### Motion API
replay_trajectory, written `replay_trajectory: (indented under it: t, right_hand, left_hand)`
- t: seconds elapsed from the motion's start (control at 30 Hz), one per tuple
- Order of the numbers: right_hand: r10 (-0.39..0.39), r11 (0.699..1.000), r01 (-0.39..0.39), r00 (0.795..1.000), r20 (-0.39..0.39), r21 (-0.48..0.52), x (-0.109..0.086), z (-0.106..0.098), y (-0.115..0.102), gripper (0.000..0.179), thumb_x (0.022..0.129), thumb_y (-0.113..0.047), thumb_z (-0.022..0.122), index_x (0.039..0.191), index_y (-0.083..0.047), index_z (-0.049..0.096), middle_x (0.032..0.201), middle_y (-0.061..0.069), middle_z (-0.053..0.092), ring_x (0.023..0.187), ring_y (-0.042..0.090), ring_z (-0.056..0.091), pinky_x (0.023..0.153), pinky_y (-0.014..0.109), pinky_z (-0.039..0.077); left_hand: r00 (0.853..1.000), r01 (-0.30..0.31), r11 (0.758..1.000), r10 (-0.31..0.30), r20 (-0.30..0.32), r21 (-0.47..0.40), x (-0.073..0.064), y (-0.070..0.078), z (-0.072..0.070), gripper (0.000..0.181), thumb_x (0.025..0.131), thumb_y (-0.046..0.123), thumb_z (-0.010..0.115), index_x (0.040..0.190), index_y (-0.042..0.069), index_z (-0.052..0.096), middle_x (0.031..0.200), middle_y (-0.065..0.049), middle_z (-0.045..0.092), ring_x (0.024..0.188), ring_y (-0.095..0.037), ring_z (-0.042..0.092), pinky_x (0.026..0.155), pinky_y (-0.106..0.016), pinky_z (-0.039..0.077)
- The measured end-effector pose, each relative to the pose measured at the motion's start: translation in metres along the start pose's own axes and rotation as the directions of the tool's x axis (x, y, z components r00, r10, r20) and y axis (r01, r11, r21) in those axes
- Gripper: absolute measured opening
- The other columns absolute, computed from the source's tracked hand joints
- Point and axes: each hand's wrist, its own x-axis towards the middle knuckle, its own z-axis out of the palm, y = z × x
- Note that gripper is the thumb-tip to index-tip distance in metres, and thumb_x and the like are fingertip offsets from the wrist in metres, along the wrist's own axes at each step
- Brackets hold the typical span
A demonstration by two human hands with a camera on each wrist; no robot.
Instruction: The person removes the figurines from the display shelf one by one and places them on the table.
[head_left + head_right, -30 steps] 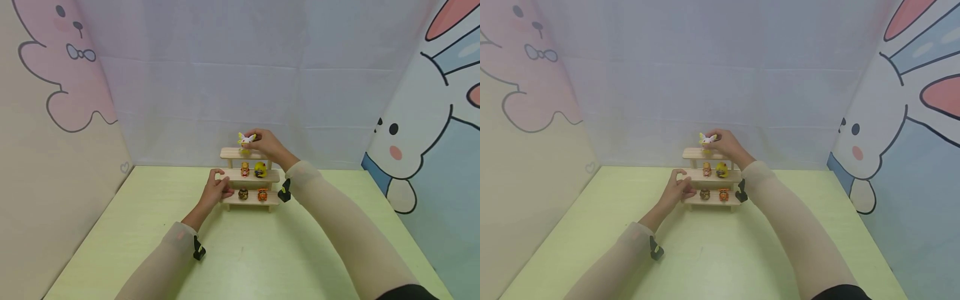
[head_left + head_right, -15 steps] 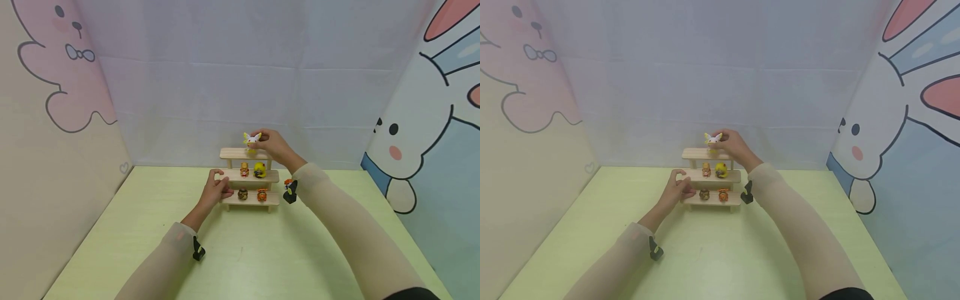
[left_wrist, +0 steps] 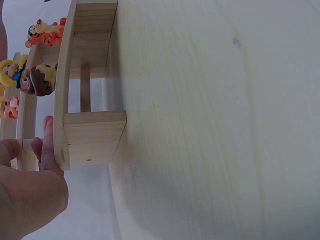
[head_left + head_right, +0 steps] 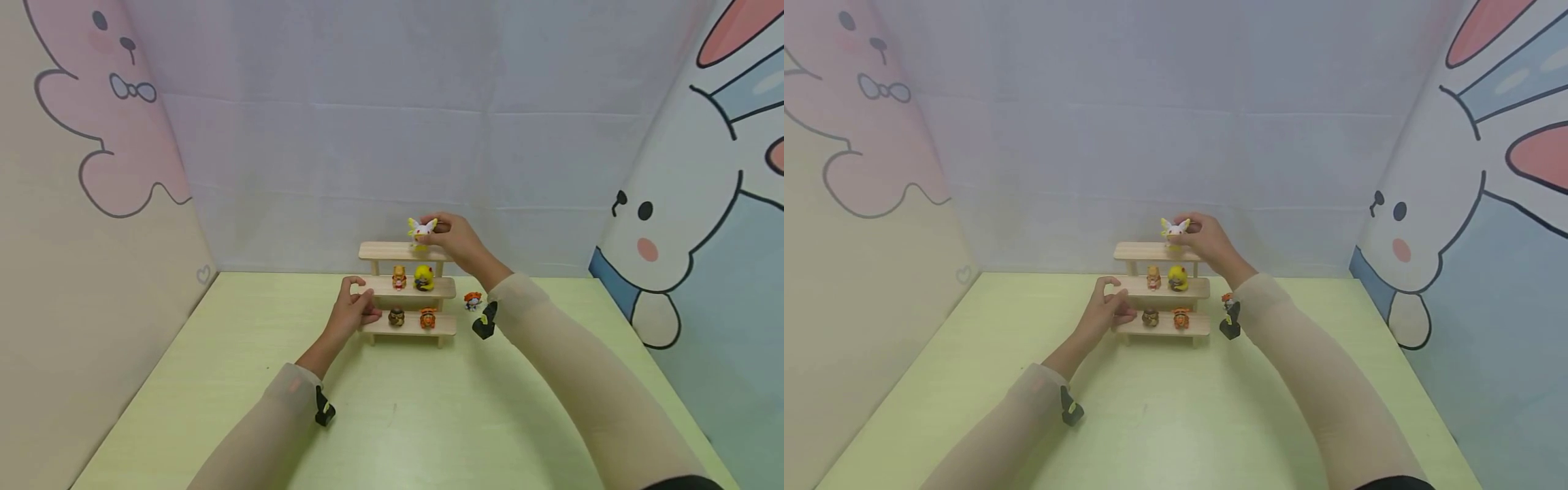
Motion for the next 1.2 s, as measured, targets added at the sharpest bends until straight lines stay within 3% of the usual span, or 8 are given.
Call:
replay_trajectory:
  t: [0.1,0.23,0.5,0.73,0.9,1.2]
  right_hand:
    - [-0.005,1.000,0.005,1.000,-0.013,-0.005,-0.001,-0.003,0.003,0.042,0.094,-0.013,0.079,0.133,-0.010,0.065,0.090,0.003,0.065,0.088,0.025,0.055,0.078,0.035,0.048]
    - [-0.001,1.000,0.001,1.000,-0.017,0.021,-0.002,-0.007,0.008,0.044,0.093,-0.012,0.079,0.135,-0.009,0.064,0.085,0.003,0.062,0.086,0.025,0.052,0.075,0.033,0.047]
    - [0.014,0.999,-0.013,1.000,-0.002,0.036,-0.006,-0.015,0.013,0.055,0.094,-0.013,0.078,0.144,-0.005,0.057,0.093,0.003,0.064,0.091,0.022,0.055,0.085,0.035,0.048]
    - [0.019,0.999,-0.019,1.000,-0.008,0.050,-0.012,-0.022,0.016,0.059,0.095,-0.010,0.077,0.148,-0.003,0.052,0.083,0.001,0.059,0.088,0.022,0.053,0.092,0.040,0.044]
    - [0.017,0.999,-0.016,1.000,-0.014,0.049,-0.015,-0.028,0.017,0.059,0.096,-0.010,0.076,0.149,-0.004,0.052,0.084,0.000,0.061,0.091,0.023,0.053,0.097,0.042,0.043]
    - [0.010,0.999,-0.010,1.000,-0.013,0.045,-0.021,-0.042,0.025,0.057,0.096,-0.012,0.076,0.147,-0.004,0.053,0.085,-0.001,0.062,0.093,0.023,0.055,0.093,0.037,0.043]
  left_hand:
    - [1.000,-0.001,1.000,0.001,-0.003,0.004,0.000,0.000,0.000,0.030,0.110,0.020,0.053,0.135,0.012,0.037,0.087,-0.013,0.061,0.076,-0.023,0.074,0.079,-0.041,0.066]
    - [1.000,-0.008,1.000,0.008,-0.005,0.002,0.000,0.000,0.000,0.028,0.111,0.019,0.052,0.133,0.012,0.038,0.088,-0.014,0.062,0.076,-0.023,0.073,0.077,-0.038,0.066]
    - [1.000,-0.013,1.000,0.013,0.003,0.000,-0.001,0.000,0.000,0.027,0.110,0.019,0.053,0.132,0.013,0.038,0.089,-0.014,0.062,0.076,-0.021,0.073,0.074,-0.034,0.066]
    - [1.000,-0.002,1.000,0.002,0.014,-0.008,0.000,-0.001,-0.002,0.032,0.110,0.022,0.054,0.135,0.013,0.037,0.091,-0.015,0.061,0.078,-0.023,0.074,0.078,-0.036,0.066]
    - [1.000,-0.004,1.000,0.004,0.017,-0.007,0.000,-0.002,-0.002,0.033,0.110,0.022,0.054,0.136,0.013,0.037,0.090,-0.014,0.061,0.080,-0.024,0.074,0.079,-0.037,0.066]
    - [1.000,0.009,1.000,-0.009,0.028,-0.005,0.000,0.000,-0.002,0.037,0.110,0.024,0.055,0.139,0.013,0.035,0.095,-0.018,0.062,0.088,-0.034,0.075,0.086,-0.046,0.064]
